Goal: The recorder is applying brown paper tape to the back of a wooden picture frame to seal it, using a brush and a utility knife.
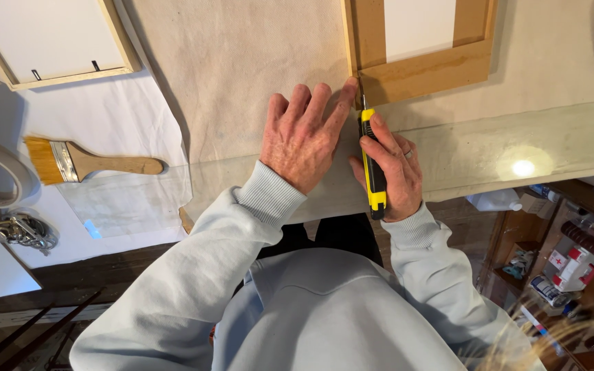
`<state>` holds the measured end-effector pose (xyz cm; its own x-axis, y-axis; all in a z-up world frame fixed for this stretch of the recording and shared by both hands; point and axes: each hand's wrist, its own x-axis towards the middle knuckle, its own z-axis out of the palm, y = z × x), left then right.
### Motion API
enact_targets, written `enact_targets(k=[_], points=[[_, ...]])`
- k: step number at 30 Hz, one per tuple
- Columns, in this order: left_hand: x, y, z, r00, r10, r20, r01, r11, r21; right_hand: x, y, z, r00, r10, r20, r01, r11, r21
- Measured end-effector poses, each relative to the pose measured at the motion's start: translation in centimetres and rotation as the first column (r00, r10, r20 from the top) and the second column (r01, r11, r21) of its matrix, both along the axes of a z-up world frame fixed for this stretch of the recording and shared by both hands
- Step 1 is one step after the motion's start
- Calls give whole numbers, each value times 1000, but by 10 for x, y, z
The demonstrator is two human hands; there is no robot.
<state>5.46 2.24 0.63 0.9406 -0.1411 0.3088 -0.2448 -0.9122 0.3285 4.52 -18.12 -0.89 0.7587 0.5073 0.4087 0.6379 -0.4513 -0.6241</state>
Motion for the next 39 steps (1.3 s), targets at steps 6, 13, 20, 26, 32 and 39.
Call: enact_targets(k=[6, 13, 20, 26, 32, 39], points=[[21, 12, 6, 991, -84, 107, 90, 995, -50, 4, -2, 8, 998, -49, -35, 51, 995, 82], [32, 15, 6, 958, -96, 269, 82, 995, 61, 4, 0, 11, 999, -46, -16, 47, 995, 89], [31, 17, 6, 958, -109, 266, 104, 994, 33, 6, 0, 9, 1000, -23, -3, 23, 994, 105], [31, 16, 18, 951, -113, 286, 114, 993, 13, 9, 1, 12, 1000, -20, -16, 21, 996, 85], [35, 18, 11, 944, -125, 306, 116, 992, 47, 12, 5, 9, 1000, -4, -23, 6, 995, 96], [20, 18, 12, 995, -94, 15, 93, 993, 74, 1, -2, 11, 973, -28, -228, 27, 1000, -7]])
